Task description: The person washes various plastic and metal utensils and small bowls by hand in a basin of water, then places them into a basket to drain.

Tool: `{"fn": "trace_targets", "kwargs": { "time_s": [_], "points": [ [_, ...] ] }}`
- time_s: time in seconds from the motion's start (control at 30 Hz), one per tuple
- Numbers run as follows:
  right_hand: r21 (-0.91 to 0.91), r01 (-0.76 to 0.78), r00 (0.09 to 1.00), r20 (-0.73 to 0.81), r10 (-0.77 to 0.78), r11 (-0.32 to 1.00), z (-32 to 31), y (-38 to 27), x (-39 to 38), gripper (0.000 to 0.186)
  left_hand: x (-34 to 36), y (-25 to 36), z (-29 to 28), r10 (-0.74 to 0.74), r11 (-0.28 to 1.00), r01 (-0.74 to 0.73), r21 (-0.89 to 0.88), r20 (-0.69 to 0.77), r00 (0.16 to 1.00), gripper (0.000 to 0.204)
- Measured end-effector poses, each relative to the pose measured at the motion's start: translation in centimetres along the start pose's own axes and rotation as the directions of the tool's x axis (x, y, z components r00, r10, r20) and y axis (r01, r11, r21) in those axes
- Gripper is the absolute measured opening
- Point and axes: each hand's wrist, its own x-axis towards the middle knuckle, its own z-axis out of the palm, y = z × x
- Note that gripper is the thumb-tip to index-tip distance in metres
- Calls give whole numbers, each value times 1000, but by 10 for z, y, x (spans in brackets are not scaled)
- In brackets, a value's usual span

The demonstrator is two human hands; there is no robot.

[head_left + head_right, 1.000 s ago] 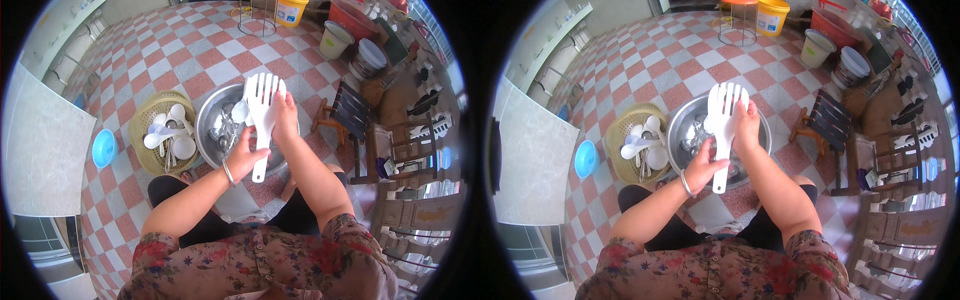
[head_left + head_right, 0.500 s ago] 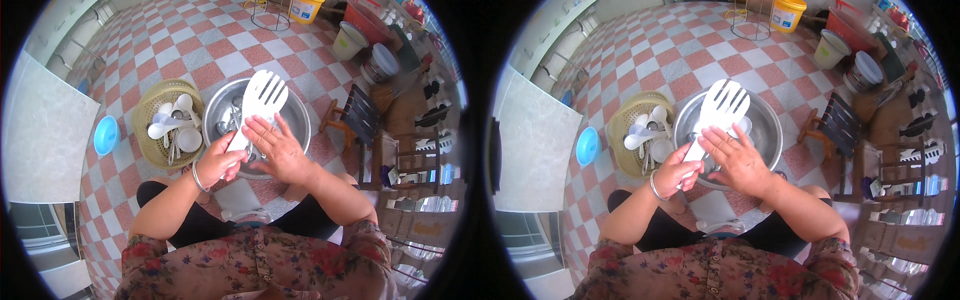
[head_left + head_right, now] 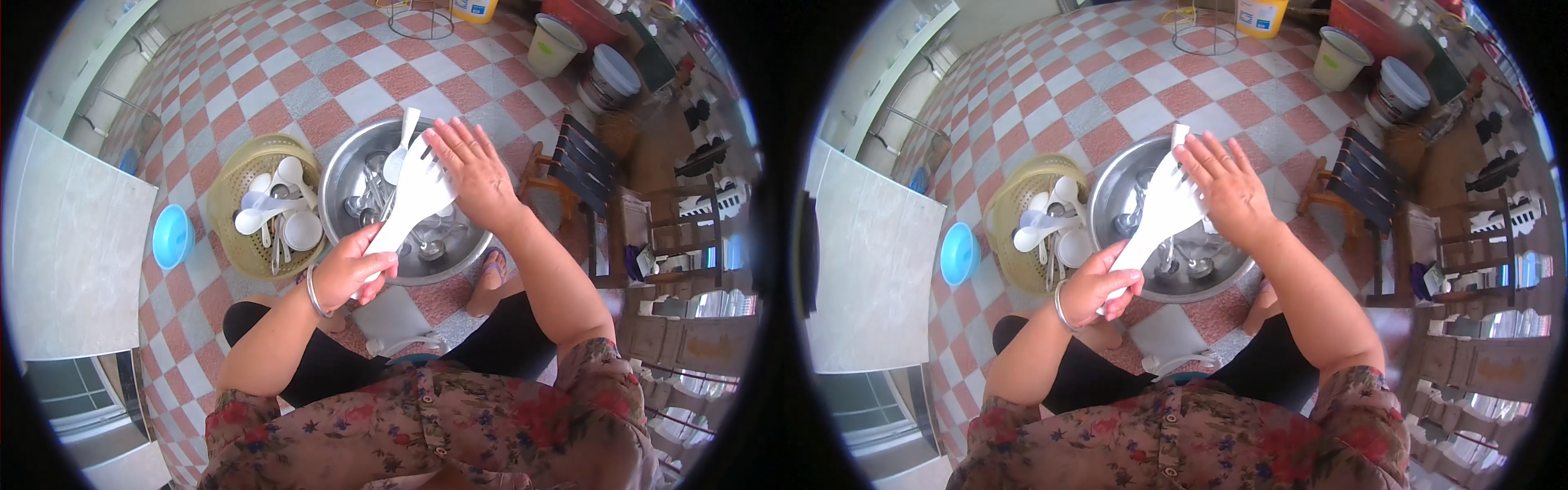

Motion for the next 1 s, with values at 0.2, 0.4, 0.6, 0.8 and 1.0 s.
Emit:
{"fn": "trace_targets", "kwargs": {
  "time_s": [0.2,0.4,0.6,0.8,1.0],
  "points": [
    [443,-15,991,126,-45,896,-11,-46,-13,78,1,-2,-1,5,1000,-5,19,-37,999,37],
    [-15,-87,993,77,88,996,-13,-9,0,75,0,0,-4,8,999,-8,-47,1,1000,36],
    [333,26,992,111,-66,943,-14,-40,-9,81,2,-3,-8,20,998,-22,-51,-32,999,30],
    [742,-470,775,87,626,478,18,44,-7,54,7,-1,-2,56,985,-52,-167,21,998,30],
    [487,-30,767,571,292,-873,-5,25,-3,41,19,-17,1,199,949,-165,269,-104,974,42]
  ]
}}
